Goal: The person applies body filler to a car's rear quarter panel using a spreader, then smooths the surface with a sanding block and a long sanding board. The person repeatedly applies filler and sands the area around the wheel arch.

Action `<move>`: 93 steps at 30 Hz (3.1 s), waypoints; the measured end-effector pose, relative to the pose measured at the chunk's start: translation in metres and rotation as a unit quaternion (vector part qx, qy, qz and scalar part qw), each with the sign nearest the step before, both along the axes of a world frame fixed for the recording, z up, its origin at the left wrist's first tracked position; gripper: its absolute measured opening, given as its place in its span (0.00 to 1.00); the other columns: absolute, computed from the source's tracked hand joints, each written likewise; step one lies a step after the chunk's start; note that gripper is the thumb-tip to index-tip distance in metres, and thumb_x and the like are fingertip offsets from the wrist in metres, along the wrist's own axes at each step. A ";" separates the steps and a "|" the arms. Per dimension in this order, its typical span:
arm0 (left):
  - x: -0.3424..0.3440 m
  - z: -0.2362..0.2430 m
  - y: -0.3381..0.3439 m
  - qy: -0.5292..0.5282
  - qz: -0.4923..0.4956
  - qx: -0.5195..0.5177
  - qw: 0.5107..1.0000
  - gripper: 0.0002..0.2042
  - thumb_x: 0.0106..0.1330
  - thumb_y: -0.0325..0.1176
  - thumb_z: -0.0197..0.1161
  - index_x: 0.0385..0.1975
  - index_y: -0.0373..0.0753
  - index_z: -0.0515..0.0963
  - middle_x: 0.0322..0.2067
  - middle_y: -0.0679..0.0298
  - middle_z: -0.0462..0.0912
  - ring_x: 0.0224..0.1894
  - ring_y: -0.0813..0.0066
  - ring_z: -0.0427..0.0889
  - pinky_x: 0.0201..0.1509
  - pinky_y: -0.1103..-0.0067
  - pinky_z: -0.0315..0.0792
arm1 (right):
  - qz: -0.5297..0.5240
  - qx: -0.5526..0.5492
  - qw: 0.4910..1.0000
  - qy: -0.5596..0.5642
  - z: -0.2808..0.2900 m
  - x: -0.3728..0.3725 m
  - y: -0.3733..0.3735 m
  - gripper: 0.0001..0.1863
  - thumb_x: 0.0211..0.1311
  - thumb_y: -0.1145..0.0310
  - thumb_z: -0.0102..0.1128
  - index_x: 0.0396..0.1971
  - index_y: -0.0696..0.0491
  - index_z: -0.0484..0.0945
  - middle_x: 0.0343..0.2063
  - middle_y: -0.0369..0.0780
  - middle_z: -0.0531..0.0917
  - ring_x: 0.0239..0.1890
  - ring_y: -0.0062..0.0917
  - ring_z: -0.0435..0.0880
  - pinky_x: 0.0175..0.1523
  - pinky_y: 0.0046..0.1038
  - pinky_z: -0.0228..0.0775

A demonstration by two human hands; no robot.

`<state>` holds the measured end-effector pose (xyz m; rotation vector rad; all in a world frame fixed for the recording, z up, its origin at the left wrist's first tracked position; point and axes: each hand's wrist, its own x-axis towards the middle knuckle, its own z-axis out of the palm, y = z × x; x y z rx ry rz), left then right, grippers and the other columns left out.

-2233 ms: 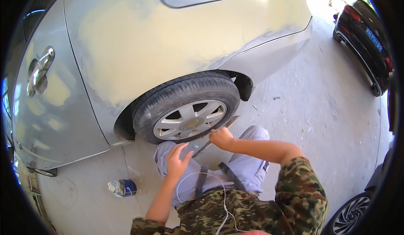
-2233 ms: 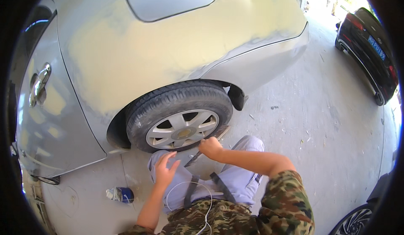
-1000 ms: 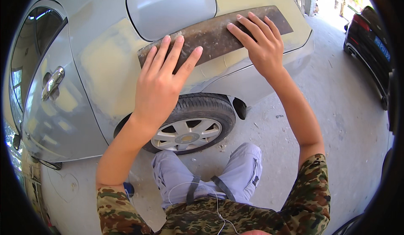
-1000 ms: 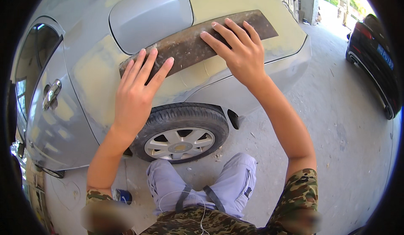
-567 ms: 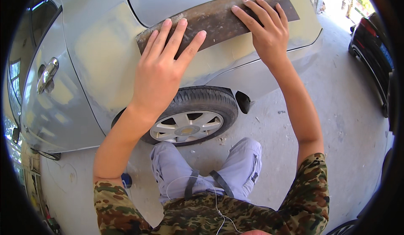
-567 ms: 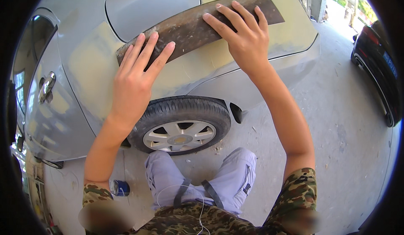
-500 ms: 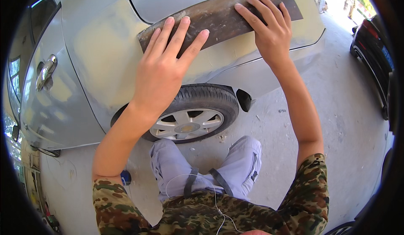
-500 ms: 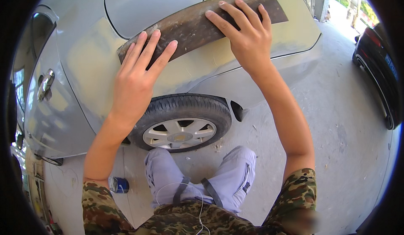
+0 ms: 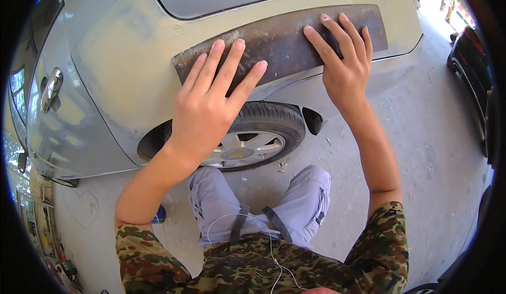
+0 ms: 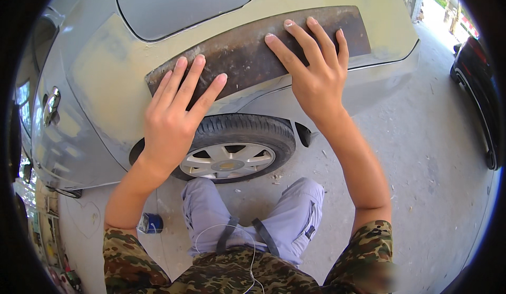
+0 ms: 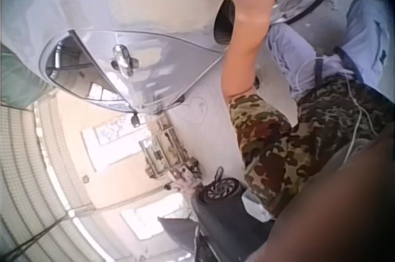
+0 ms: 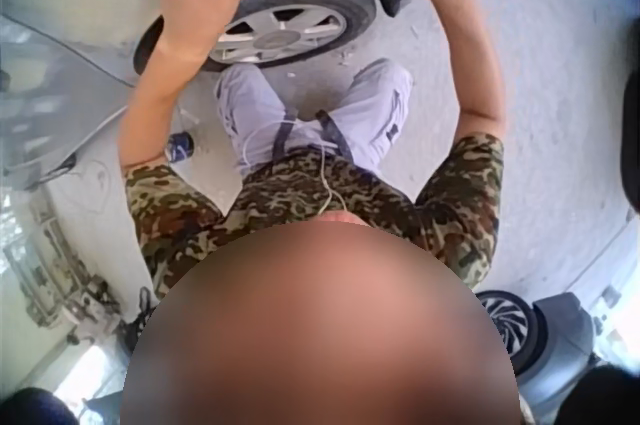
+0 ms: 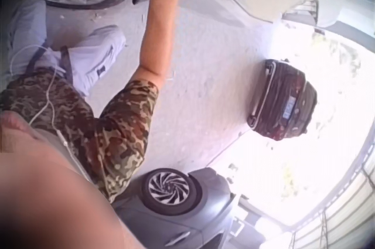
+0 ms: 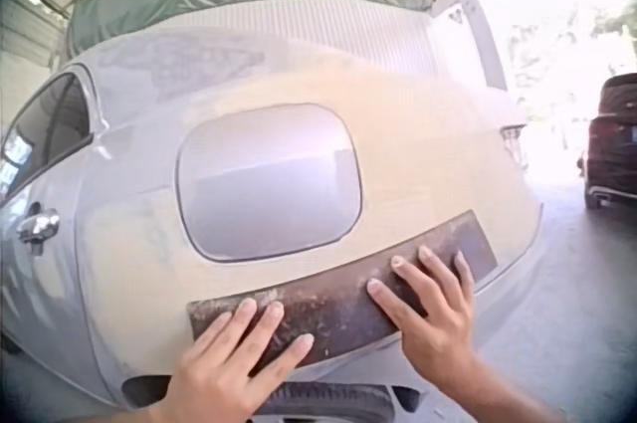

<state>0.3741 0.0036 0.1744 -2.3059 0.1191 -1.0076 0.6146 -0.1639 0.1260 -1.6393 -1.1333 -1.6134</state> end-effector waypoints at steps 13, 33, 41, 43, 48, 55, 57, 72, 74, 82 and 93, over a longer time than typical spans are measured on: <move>-0.010 -0.031 -0.011 0.062 0.002 -0.023 0.998 0.28 0.69 0.28 0.63 0.70 0.55 0.84 0.70 0.52 0.82 0.67 0.47 0.85 0.70 0.60 0.81 | 0.012 -0.032 0.997 0.064 -0.047 -0.011 -0.013 0.21 0.63 0.69 0.67 0.52 0.31 0.94 0.60 0.33 0.89 0.67 0.36 0.83 0.81 0.52 0.56; -0.010 -0.069 -0.035 0.134 -0.043 -0.107 0.984 0.28 0.68 0.26 0.62 0.69 0.50 0.84 0.71 0.48 0.81 0.69 0.45 0.83 0.71 0.56 0.78 | 0.014 -0.099 0.991 0.090 -0.082 -0.007 -0.050 0.23 0.61 0.73 0.65 0.52 0.33 0.94 0.60 0.33 0.89 0.68 0.36 0.83 0.80 0.56 0.58; -0.017 -0.023 -0.041 0.099 -0.069 -0.126 0.985 0.28 0.68 0.24 0.61 0.69 0.50 0.84 0.73 0.47 0.78 0.73 0.43 0.79 0.75 0.52 0.73 | 0.000 -0.044 0.998 0.045 -0.040 -0.014 -0.055 0.20 0.64 0.69 0.67 0.52 0.33 0.94 0.59 0.30 0.91 0.65 0.31 0.86 0.79 0.53 0.58; -0.016 -0.009 -0.034 0.087 -0.051 -0.099 0.990 0.28 0.69 0.24 0.60 0.70 0.49 0.82 0.73 0.47 0.78 0.74 0.44 0.78 0.75 0.51 0.72 | -0.011 -0.038 0.999 0.034 -0.022 -0.009 -0.047 0.20 0.64 0.68 0.67 0.53 0.33 0.94 0.58 0.28 0.91 0.64 0.29 0.86 0.78 0.51 0.59; -0.005 0.017 -0.013 0.058 -0.008 -0.020 0.998 0.30 0.70 0.27 0.61 0.75 0.52 0.78 0.74 0.48 0.76 0.75 0.46 0.77 0.77 0.53 0.70 | 0.002 0.005 0.999 -0.035 0.013 0.007 -0.015 0.20 0.64 0.67 0.68 0.53 0.32 0.94 0.58 0.27 0.91 0.63 0.28 0.87 0.76 0.50 0.62; 0.005 0.035 -0.004 0.021 0.000 0.013 1.000 0.32 0.69 0.25 0.62 0.75 0.55 0.78 0.74 0.49 0.77 0.74 0.48 0.78 0.77 0.53 0.71 | 0.002 0.027 0.998 -0.059 0.033 0.024 -0.002 0.20 0.65 0.67 0.68 0.54 0.30 0.93 0.58 0.26 0.91 0.63 0.28 0.87 0.75 0.50 0.62; 0.008 0.040 0.000 0.017 0.005 0.017 1.000 0.32 0.69 0.25 0.62 0.75 0.56 0.78 0.73 0.49 0.77 0.73 0.48 0.79 0.77 0.53 0.71 | 0.000 0.031 0.998 -0.060 0.041 0.030 0.002 0.21 0.65 0.68 0.67 0.54 0.29 0.93 0.58 0.25 0.91 0.63 0.27 0.87 0.75 0.50 0.62; 0.011 0.008 0.015 0.054 0.016 0.012 0.998 0.26 0.72 0.29 0.62 0.70 0.55 0.83 0.70 0.47 0.82 0.69 0.43 0.83 0.71 0.58 0.79 | 0.033 -0.008 0.999 0.038 0.004 0.012 0.014 0.16 0.64 0.68 0.68 0.48 0.33 0.95 0.56 0.28 0.91 0.65 0.30 0.84 0.82 0.50 0.50; 0.008 0.001 0.011 0.075 0.027 0.016 0.997 0.25 0.73 0.29 0.61 0.70 0.55 0.83 0.70 0.47 0.82 0.69 0.43 0.83 0.72 0.59 0.79 | 0.040 -0.013 0.998 0.048 -0.007 0.010 0.012 0.16 0.64 0.67 0.69 0.48 0.34 0.95 0.56 0.28 0.91 0.66 0.30 0.84 0.83 0.50 0.48; 0.001 -0.025 -0.002 0.138 0.045 0.032 0.989 0.25 0.78 0.30 0.59 0.74 0.54 0.80 0.69 0.51 0.83 0.69 0.45 0.83 0.72 0.61 0.79 | 0.043 -0.045 0.993 0.096 -0.052 0.002 -0.001 0.15 0.64 0.65 0.70 0.48 0.33 0.95 0.58 0.29 0.91 0.68 0.34 0.83 0.85 0.53 0.47; 0.011 -0.051 -0.005 0.166 0.017 0.021 0.986 0.25 0.74 0.30 0.62 0.70 0.53 0.84 0.68 0.46 0.83 0.69 0.43 0.84 0.72 0.60 0.79 | 0.043 -0.062 0.990 0.123 -0.091 0.009 -0.011 0.18 0.65 0.69 0.67 0.50 0.34 0.95 0.60 0.30 0.90 0.70 0.35 0.82 0.85 0.55 0.48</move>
